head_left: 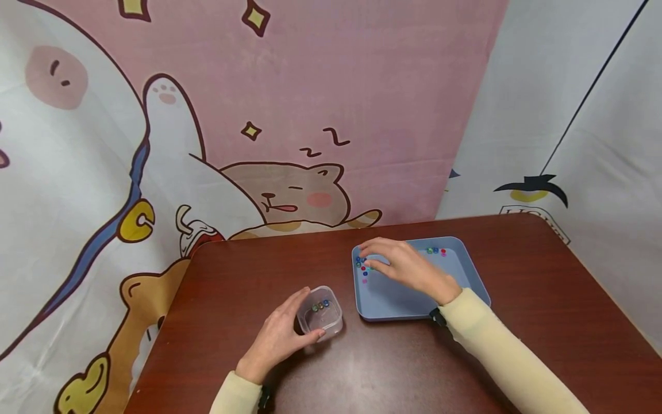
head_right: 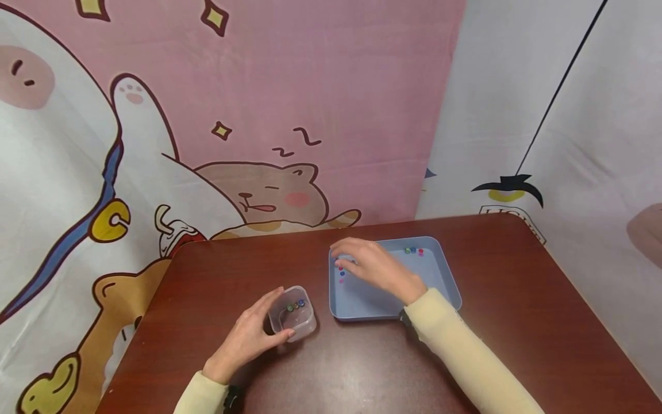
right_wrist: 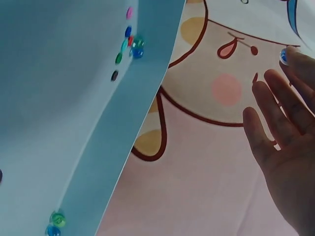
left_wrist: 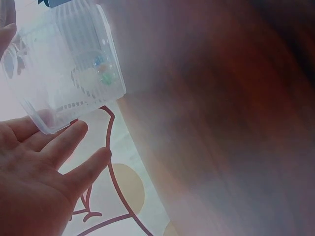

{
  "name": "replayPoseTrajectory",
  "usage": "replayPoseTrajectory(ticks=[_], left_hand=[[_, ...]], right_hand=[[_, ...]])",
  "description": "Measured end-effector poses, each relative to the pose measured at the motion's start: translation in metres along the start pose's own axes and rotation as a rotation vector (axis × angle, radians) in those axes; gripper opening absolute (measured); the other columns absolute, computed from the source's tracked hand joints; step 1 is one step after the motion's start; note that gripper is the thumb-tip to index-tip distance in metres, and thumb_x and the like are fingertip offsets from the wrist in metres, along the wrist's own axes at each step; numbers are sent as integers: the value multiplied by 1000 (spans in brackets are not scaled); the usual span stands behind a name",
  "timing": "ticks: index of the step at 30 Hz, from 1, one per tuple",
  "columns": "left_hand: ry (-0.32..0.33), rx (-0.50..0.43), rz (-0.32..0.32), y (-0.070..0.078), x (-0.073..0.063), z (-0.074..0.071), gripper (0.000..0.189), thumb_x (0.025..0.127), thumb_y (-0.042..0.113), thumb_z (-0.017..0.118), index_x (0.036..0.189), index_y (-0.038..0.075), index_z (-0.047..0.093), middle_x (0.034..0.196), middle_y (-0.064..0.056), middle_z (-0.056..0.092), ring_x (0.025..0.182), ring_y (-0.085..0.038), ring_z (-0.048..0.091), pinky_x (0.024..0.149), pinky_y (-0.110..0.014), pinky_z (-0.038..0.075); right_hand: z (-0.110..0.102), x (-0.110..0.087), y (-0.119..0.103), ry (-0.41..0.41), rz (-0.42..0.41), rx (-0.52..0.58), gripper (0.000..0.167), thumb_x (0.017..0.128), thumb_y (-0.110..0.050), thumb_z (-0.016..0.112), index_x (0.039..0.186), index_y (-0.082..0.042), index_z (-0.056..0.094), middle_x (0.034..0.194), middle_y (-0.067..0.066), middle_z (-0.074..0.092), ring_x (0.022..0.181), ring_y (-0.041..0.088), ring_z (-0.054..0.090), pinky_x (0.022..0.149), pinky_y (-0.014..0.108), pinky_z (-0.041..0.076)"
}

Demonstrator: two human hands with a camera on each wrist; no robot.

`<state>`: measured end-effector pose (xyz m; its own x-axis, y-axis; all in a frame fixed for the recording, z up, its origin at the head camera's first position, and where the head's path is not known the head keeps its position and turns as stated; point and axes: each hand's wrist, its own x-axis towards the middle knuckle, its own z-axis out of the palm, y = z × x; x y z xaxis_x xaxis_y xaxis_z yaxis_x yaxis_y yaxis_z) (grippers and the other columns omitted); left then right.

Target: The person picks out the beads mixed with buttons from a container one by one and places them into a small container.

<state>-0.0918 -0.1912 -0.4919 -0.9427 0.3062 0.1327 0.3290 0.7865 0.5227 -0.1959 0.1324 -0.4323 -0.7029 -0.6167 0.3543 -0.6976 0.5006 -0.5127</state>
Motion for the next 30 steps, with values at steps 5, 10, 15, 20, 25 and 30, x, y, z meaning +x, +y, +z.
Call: replayPoseTrajectory(ticks=[5, 10, 15, 20, 25, 30], left_hand=[[11, -1, 9, 0, 0, 0, 97, 80, 63, 82, 154, 10, 49, 153, -9, 53, 131, -29, 59, 106, -52, 49], [10, -4, 14, 0, 0, -1, 96, 80, 61, 83, 154, 9, 49, 153, -9, 53, 131, -29, 59, 105, -52, 50], [6, -4, 17, 0, 1, -1, 96, 80, 59, 83, 154, 9, 48, 153, -10, 53, 131, -29, 59, 105, -52, 50], [12, 0, 24, 0, 1, 0, 96, 81, 60, 83, 154, 8, 49, 152, -10, 53, 131, -29, 59, 104, -52, 50], [24, 1, 37, -1, 1, 0, 96, 80, 59, 83, 153, 7, 50, 152, -11, 54, 130, -30, 60, 103, -52, 51], [24, -7, 40, -1, 1, 0, 95, 81, 57, 84, 153, 8, 49, 152, -11, 54, 131, -30, 59, 104, -51, 51]], right_hand=[[8, -4, -12, 29, -31, 20, 20, 97, -17, 75, 116, -11, 76, 136, 3, 66, 123, 20, 64, 97, 42, 55], [17, -8, -24, 37, -40, 64, 18, 99, -20, 72, 116, -15, 76, 137, 1, 66, 125, 19, 63, 96, 40, 56], [27, -11, -35, 25, -81, 100, 18, 100, -20, 72, 116, -15, 76, 137, 3, 66, 127, 21, 62, 96, 42, 56], [37, -13, -43, 7, -109, 109, 18, 101, -21, 70, 117, -15, 75, 137, 0, 66, 125, 18, 62, 99, 42, 54], [46, -11, -50, 4, -156, 94, 19, 102, -22, 68, 119, -16, 75, 137, -1, 66, 125, 16, 62, 101, 41, 53], [55, -9, -53, 7, -235, 30, 18, 101, -20, 69, 118, -15, 75, 135, 1, 67, 124, 15, 63, 103, 38, 52]])
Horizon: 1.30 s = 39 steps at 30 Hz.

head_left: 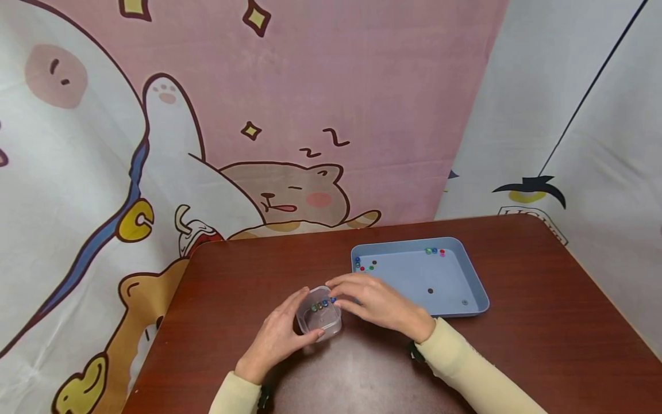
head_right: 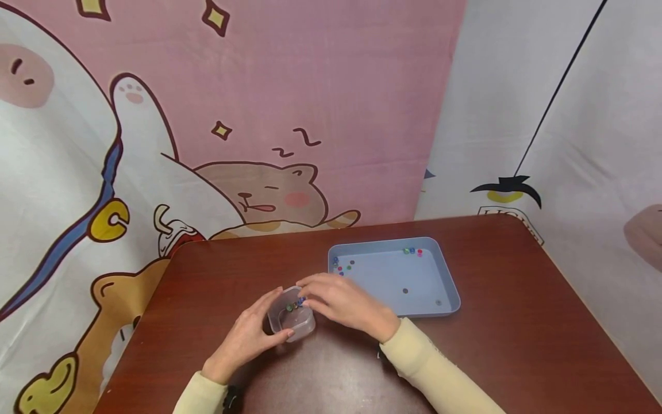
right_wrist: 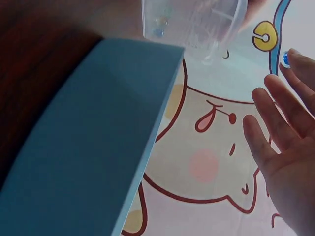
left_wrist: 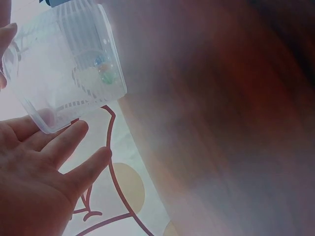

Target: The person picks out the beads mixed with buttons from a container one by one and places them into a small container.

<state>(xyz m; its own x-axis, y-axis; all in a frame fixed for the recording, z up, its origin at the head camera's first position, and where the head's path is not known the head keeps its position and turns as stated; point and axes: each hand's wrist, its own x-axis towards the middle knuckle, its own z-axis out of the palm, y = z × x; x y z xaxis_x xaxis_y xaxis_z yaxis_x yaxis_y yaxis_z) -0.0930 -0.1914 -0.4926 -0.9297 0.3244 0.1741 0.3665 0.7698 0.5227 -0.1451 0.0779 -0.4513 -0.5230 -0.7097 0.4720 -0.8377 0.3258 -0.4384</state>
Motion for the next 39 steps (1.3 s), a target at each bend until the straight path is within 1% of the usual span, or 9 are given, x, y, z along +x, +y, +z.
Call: replayPoseTrajectory(ticks=[3, 7, 16, 23, 32, 35, 39], left_hand=[[-4, -1, -3, 0, 0, 0, 94, 81, 56, 84, 154, 8, 49, 152, -11, 54, 130, -30, 59, 103, -51, 51], [-6, -3, -3, 0, 0, 0, 94, 81, 55, 84, 154, 8, 49, 152, -11, 54, 131, -30, 59, 103, -52, 51], [0, 5, 1, 0, 0, 0, 93, 81, 53, 86, 154, 7, 49, 151, -12, 54, 130, -31, 59, 103, -51, 51], [2, 10, 0, 0, 0, 1, 93, 80, 52, 86, 153, 7, 49, 152, -11, 54, 131, -31, 59, 104, -51, 51], [-6, 6, -6, 2, 1, 1, 95, 81, 58, 83, 154, 7, 49, 153, -9, 53, 131, -28, 59, 102, -50, 52], [-9, 6, -10, 2, 1, 0, 95, 82, 59, 82, 154, 8, 49, 153, -9, 53, 131, -28, 59, 102, -50, 52], [-14, 7, -14, 1, 0, 0, 96, 81, 59, 83, 154, 8, 48, 153, -9, 53, 131, -29, 59, 103, -51, 51]], right_hand=[[6, 1, -1, -8, -43, -31, 17, 101, -19, 70, 116, -13, 75, 134, 5, 68, 123, 17, 64, 103, 37, 52], [12, 2, -2, -11, -80, -61, 16, 99, -18, 73, 112, -10, 76, 130, 7, 70, 121, 19, 66, 103, 36, 52], [22, 3, 1, -34, -128, -162, 16, 95, -17, 77, 110, -10, 77, 127, 7, 71, 119, 20, 66, 103, 36, 52], [27, 2, 3, -60, -102, -182, 15, 96, -20, 76, 108, -12, 77, 127, 6, 71, 119, 21, 66, 103, 37, 52], [29, 1, 5, -76, -86, -194, 17, 95, -23, 77, 108, -11, 78, 126, 6, 71, 120, 20, 65, 103, 37, 52], [28, 1, 5, -79, -70, -163, 19, 96, -23, 76, 111, -11, 78, 128, 6, 71, 121, 21, 65, 103, 38, 52], [23, -2, 4, -74, -22, -60, 21, 98, -24, 74, 115, -11, 77, 130, 5, 69, 123, 20, 64, 104, 39, 51]])
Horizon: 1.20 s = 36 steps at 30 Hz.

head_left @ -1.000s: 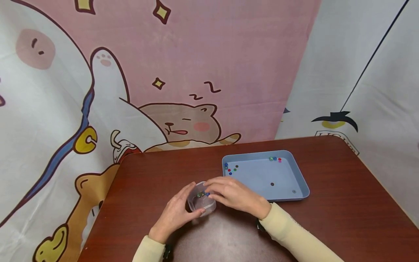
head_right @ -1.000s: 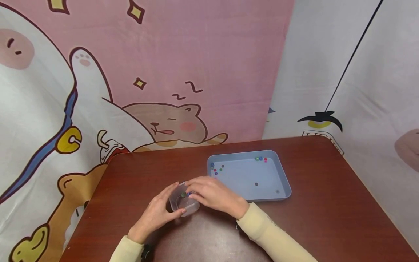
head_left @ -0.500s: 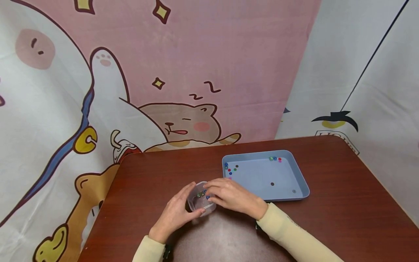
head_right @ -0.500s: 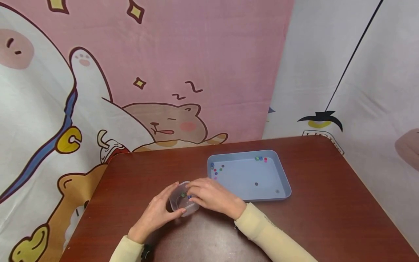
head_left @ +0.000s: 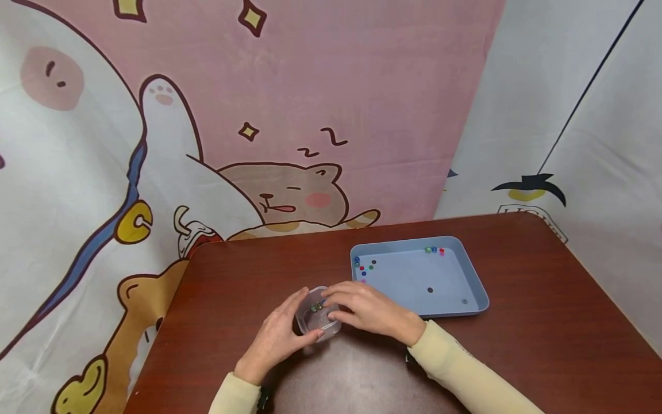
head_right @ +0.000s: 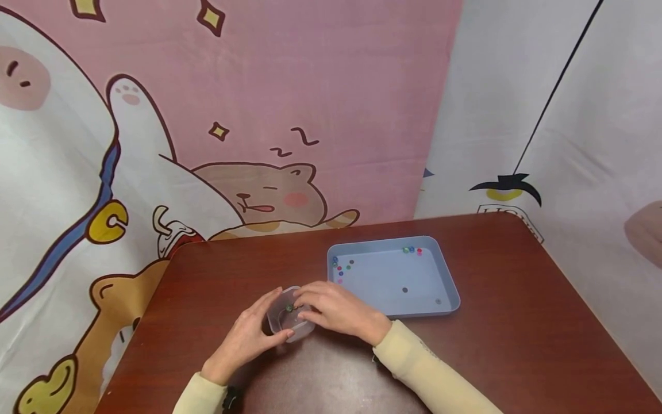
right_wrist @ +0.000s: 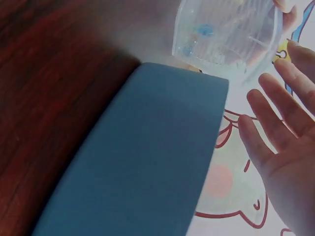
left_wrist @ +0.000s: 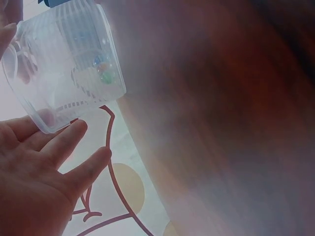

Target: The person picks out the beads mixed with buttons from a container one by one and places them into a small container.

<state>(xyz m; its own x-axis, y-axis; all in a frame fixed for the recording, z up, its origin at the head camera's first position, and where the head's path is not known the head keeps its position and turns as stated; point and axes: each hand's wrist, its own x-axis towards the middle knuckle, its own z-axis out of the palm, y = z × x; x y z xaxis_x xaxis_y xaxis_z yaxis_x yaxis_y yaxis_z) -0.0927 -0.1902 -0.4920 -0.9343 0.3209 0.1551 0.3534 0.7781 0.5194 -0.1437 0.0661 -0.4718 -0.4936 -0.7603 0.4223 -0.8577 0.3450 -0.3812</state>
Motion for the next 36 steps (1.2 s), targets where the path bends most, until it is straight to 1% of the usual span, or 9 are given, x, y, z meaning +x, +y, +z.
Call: replayPoseTrajectory(ticks=[3, 9, 14, 17, 21, 27, 32, 36], left_hand=[[0, 2, -1, 0, 0, 0, 96, 81, 61, 82, 155, 8, 48, 154, -9, 53, 132, -29, 59, 103, -51, 51], [6, -3, 3, -1, 0, 1, 96, 81, 61, 82, 154, 8, 48, 153, -9, 53, 132, -28, 59, 104, -50, 51], [11, -2, 2, -2, 0, 2, 96, 80, 58, 84, 153, 8, 49, 153, -9, 53, 131, -28, 59, 103, -50, 51], [12, -2, 0, -2, 0, 2, 96, 80, 58, 84, 154, 8, 49, 153, -9, 53, 132, -28, 59, 104, -50, 51], [7, -7, -11, -1, 0, 1, 96, 80, 59, 84, 154, 9, 48, 153, -9, 53, 133, -28, 58, 105, -50, 50], [-8, -9, -36, -1, -2, 2, 97, 80, 62, 82, 155, 10, 48, 154, -9, 52, 132, -27, 58, 105, -50, 50], [-15, -11, -42, -1, -1, 2, 98, 80, 64, 81, 155, 11, 47, 154, -8, 52, 133, -27, 57, 106, -50, 49], [-13, -11, -38, -1, -1, 2, 99, 80, 64, 81, 155, 9, 47, 155, -8, 51, 134, -28, 57, 107, -51, 49]], right_hand=[[-6, -2, -1, 25, 24, 72, 22, 99, -24, 72, 118, -12, 76, 132, 6, 69, 123, 19, 64, 104, 40, 51], [-18, -6, -1, 107, 59, 150, 23, 97, -20, 75, 119, -14, 75, 131, 5, 69, 123, 18, 64, 102, 42, 52], [-33, -11, -1, 154, 129, 176, 26, 96, -19, 77, 121, -14, 76, 130, 2, 69, 123, 20, 64, 101, 46, 53], [-45, -14, 0, 182, 165, 189, 26, 96, -18, 76, 122, -15, 75, 130, 0, 69, 122, 20, 64, 98, 44, 55], [-59, -17, 5, 218, 216, 206, 28, 96, -17, 76, 124, -16, 74, 129, -3, 69, 122, 18, 64, 97, 43, 55], [-77, -21, 18, 209, 285, 217, 31, 97, -21, 76, 127, -18, 74, 133, -5, 69, 124, 16, 63, 100, 46, 54], [-91, -19, 29, 202, 306, 208, 32, 97, -22, 75, 129, -17, 73, 134, -4, 69, 125, 18, 63, 101, 48, 53], [-101, -15, 39, 199, 324, 190, 35, 98, -26, 74, 131, -18, 72, 134, -5, 69, 126, 17, 63, 103, 48, 51]])
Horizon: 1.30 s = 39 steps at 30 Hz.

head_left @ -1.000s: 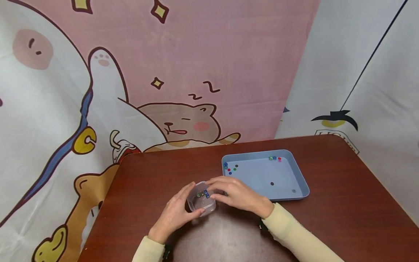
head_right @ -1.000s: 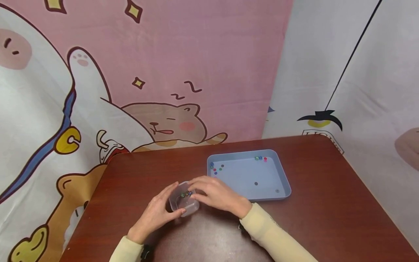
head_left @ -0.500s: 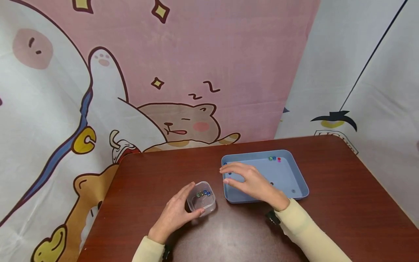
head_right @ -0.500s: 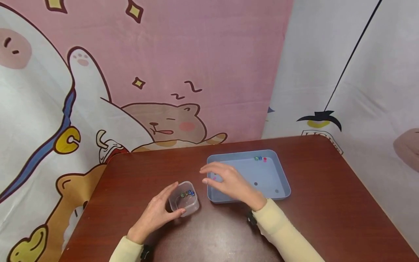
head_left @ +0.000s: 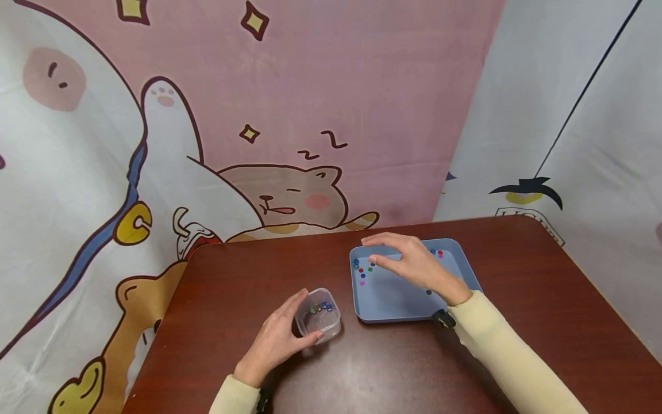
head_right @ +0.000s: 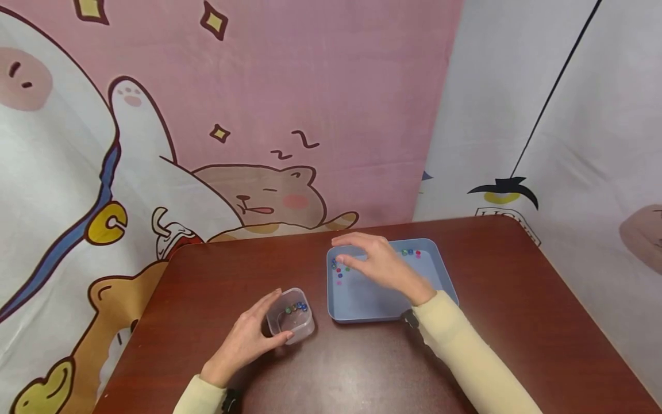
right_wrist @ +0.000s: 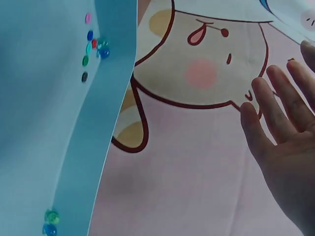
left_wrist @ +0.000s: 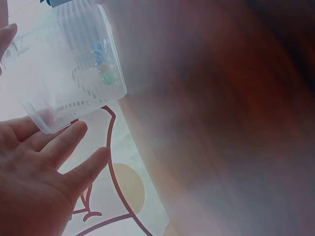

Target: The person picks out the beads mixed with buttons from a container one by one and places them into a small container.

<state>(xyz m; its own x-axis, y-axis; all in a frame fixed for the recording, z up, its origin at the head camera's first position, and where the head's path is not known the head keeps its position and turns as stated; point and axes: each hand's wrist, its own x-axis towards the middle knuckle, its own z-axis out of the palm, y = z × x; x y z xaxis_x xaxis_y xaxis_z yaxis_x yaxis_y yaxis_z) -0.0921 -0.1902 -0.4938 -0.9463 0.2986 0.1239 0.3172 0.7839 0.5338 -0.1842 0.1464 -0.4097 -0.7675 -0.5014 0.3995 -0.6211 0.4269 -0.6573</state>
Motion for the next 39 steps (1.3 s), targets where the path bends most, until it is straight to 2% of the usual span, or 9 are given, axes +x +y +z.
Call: replayPoseTrajectory(ticks=[7, 14, 21, 26, 39], left_hand=[[3, 10, 4, 1, 0, -1, 99, 80, 64, 81, 154, 8, 48, 156, -8, 51, 134, -28, 57, 107, -51, 48], [2, 3, 1, 2, 1, -2, 97, 80, 58, 85, 154, 8, 48, 156, -8, 50, 134, -29, 57, 106, -52, 49], [4, 12, -1, 2, 0, -1, 97, 80, 61, 83, 154, 9, 49, 157, -7, 50, 134, -28, 57, 107, -51, 49], [9, 4, 6, 1, 0, 0, 96, 80, 60, 83, 154, 9, 49, 157, -6, 50, 134, -28, 57, 106, -52, 49], [13, 12, 12, 1, 0, -1, 97, 80, 62, 82, 154, 9, 49, 156, -7, 51, 134, -28, 57, 106, -51, 49]], right_hand=[[-3, 11, 17, -55, 23, -43, 33, 99, -31, 72, 130, -17, 72, 133, -3, 69, 125, 18, 63, 104, 47, 50], [4, 19, 33, -134, 79, -54, 33, 98, -29, 74, 128, -14, 73, 129, -1, 70, 123, 21, 63, 104, 49, 50], [16, 28, 49, -217, 128, -91, 32, 99, -25, 73, 128, -12, 73, 127, -1, 70, 121, 21, 64, 103, 48, 51], [26, 32, 58, -265, 127, -86, 31, 99, -21, 73, 127, -7, 73, 127, 4, 70, 121, 27, 64, 102, 50, 51], [52, 35, 76, -356, 107, -169, 29, 98, -19, 74, 125, -9, 75, 128, 6, 71, 123, 26, 64, 104, 47, 51]])
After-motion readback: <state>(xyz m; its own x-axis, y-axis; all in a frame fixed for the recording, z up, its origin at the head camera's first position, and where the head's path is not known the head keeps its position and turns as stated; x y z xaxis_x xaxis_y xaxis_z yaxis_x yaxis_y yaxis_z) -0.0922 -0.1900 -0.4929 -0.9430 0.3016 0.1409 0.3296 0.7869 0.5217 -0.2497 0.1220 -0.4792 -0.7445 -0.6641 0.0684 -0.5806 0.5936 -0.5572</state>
